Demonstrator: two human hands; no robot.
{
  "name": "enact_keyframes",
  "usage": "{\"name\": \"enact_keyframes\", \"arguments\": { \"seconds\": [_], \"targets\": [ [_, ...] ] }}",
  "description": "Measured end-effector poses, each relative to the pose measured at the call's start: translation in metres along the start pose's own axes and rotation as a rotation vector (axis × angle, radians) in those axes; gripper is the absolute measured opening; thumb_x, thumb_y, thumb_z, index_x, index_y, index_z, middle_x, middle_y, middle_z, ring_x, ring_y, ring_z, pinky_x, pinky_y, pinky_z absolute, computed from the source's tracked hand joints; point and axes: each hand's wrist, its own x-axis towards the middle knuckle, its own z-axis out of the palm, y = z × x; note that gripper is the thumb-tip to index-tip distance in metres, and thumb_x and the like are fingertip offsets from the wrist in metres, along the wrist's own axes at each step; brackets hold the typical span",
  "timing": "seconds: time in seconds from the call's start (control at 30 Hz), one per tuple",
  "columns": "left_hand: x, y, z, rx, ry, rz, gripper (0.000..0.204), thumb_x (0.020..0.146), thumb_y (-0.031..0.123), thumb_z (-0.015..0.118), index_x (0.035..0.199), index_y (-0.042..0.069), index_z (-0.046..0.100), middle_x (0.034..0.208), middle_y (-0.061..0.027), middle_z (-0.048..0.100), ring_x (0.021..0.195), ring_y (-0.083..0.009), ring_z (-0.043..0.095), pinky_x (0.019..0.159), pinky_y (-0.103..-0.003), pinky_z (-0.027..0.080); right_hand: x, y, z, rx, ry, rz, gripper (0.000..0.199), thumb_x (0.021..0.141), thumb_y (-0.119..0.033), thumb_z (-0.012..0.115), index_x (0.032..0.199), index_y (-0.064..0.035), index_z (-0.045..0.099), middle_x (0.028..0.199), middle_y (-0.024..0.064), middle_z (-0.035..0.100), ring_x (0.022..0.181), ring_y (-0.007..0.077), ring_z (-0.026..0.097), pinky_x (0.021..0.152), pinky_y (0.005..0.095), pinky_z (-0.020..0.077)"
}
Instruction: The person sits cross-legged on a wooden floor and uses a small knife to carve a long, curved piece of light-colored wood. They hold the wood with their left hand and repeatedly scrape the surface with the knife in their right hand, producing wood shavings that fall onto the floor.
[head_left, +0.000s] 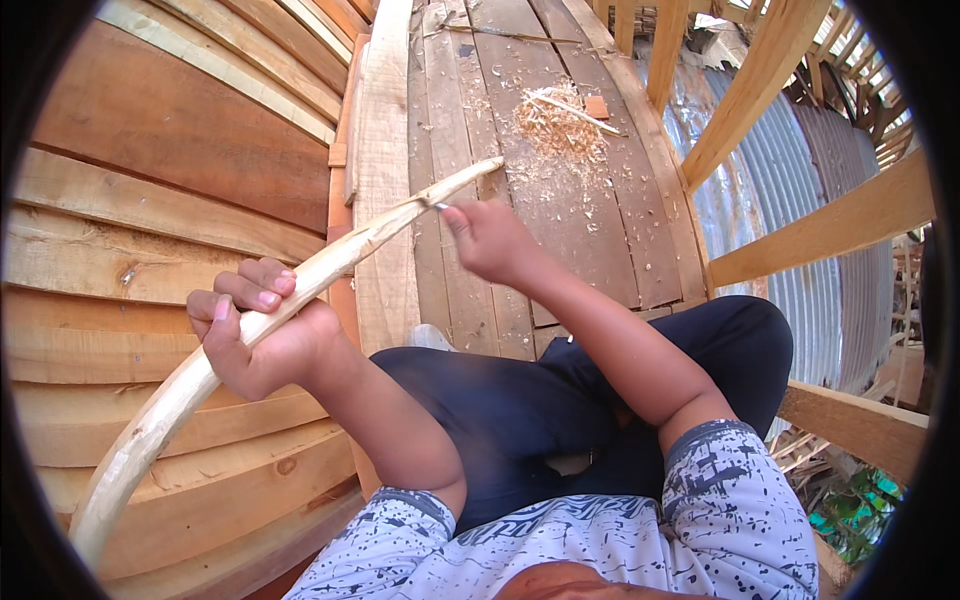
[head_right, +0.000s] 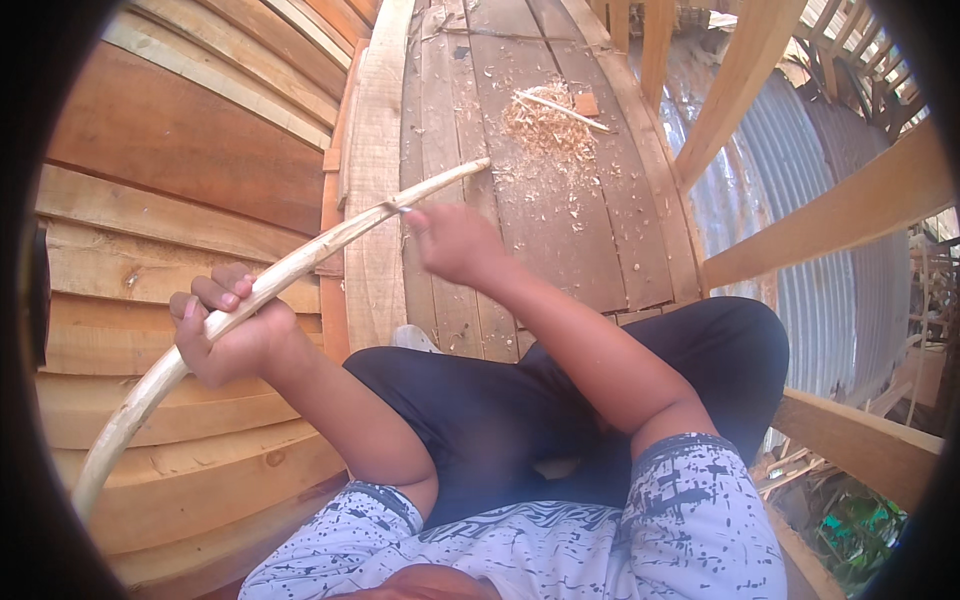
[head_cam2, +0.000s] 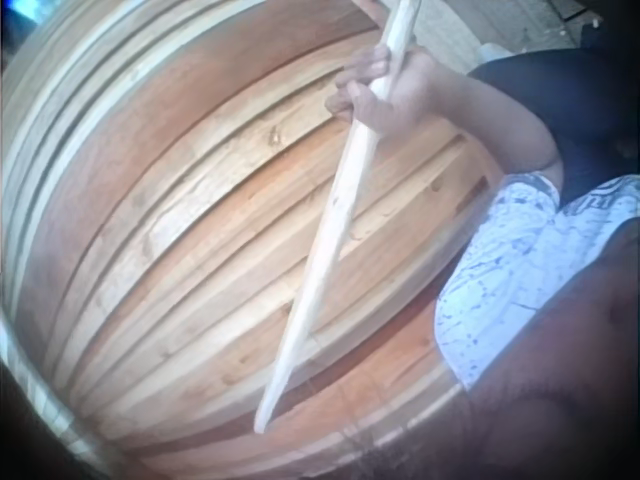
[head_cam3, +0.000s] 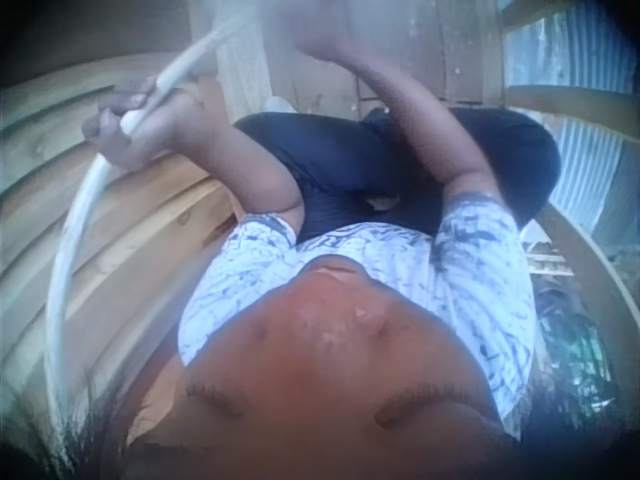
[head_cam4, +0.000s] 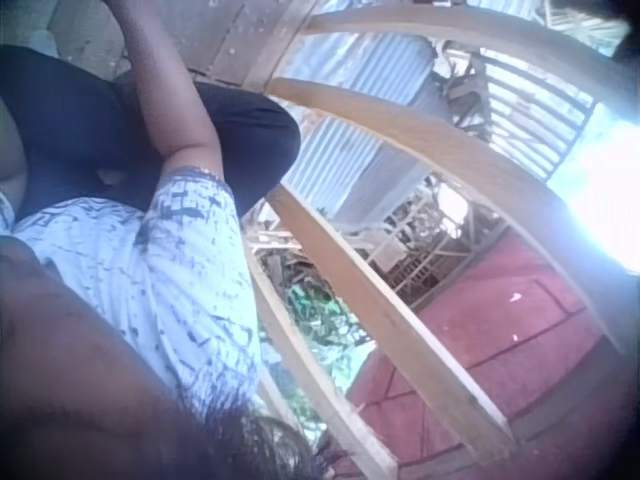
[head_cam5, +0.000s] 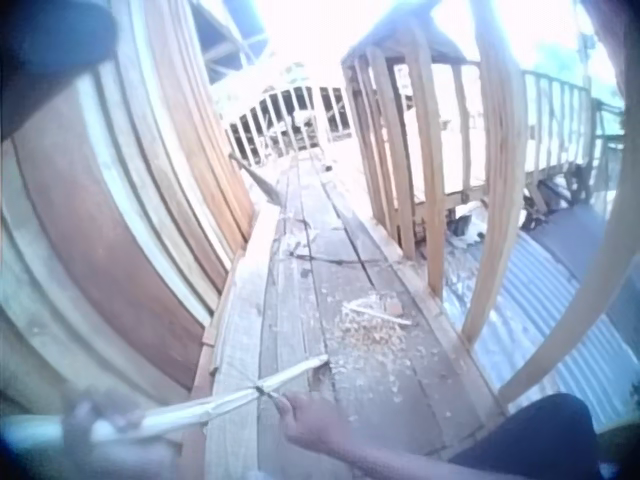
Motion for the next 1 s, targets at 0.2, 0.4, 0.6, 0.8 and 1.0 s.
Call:
{"name": "enact_keyframes", "arguments": {
  "seconds": [0.2,0.4,0.6,0.8,1.0],
  "targets": [
    [0.008,-0.001,-0.018,-0.018,-0.017,-0.006,0.019,0.071,0.018,0.049,0.067,0.013,0.031,0.045,-0.0039,0.033,0.041,-0.0157,0.034,0.048,-0.026,0.034,-0.007,-0.053,-0.005,-0.099,-0.097,-0.053,0.037,0.097,-0.026,0.048,0.075,0.0006,0.059,0.06,0.0243,0.056,0.06,0.0453,0.057,0.056,0.0516,0.0435],
    [0.003,-0.003,-0.004,-0.025,-0.023,-0.007,0.02,0.07,0.018,0.049,0.065,0.013,0.03,0.046,-0.0041,0.033,0.042,-0.0158,0.035,0.047,-0.026,0.033,-0.006,-0.012,-0.008,-0.081,-0.055,-0.01,0.033,0.096,-0.026,0.049,0.077,-0.0008,0.058,0.06,0.0233,0.057,0.06,0.0447,0.058,0.057,0.0542,0.0449],
    [0.004,-0.003,-0.011,-0.045,-0.042,-0.033,0.02,0.069,0.017,0.049,0.065,0.013,0.029,0.046,-0.0048,0.033,0.041,-0.0161,0.035,0.047,-0.026,0.033,-0.001,-0.013,0.006,-0.064,0.002,0.09,0.03,0.096,-0.025,0.049,0.084,-0.0018,0.063,0.064,0.0232,0.06,0.062,0.0449,0.059,0.059,0.0542,0.0462],
    [0.004,-0.003,-0.014,-0.04,-0.031,-0.009,0.018,0.069,0.017,0.048,0.066,0.012,0.031,0.045,-0.0052,0.034,0.04,-0.0167,0.035,0.047,-0.026,0.033,-0.012,-0.06,-0.01,-0.089,-0.113,0.013,0.035,0.097,-0.026,0.049,0.075,0.0009,0.057,0.059,0.0235,0.055,0.058,0.0453,0.057,0.056,0.0532,0.0443],
    [-0.005,-0.001,0.001,-0.05,-0.099,-0.013,0.017,0.07,0.016,0.048,0.066,0.012,0.032,0.045,-0.0053,0.035,0.04,-0.0177,0.036,0.046,-0.027,0.034,0.0,0.01,-0.002,-0.068,0.044,-0.055,0.032,0.097,-0.025,0.049,0.077,-0.0006,0.055,0.058,0.025,0.052,0.058,0.0457,0.056,0.054,0.0531,0.0428]
  ]
}}
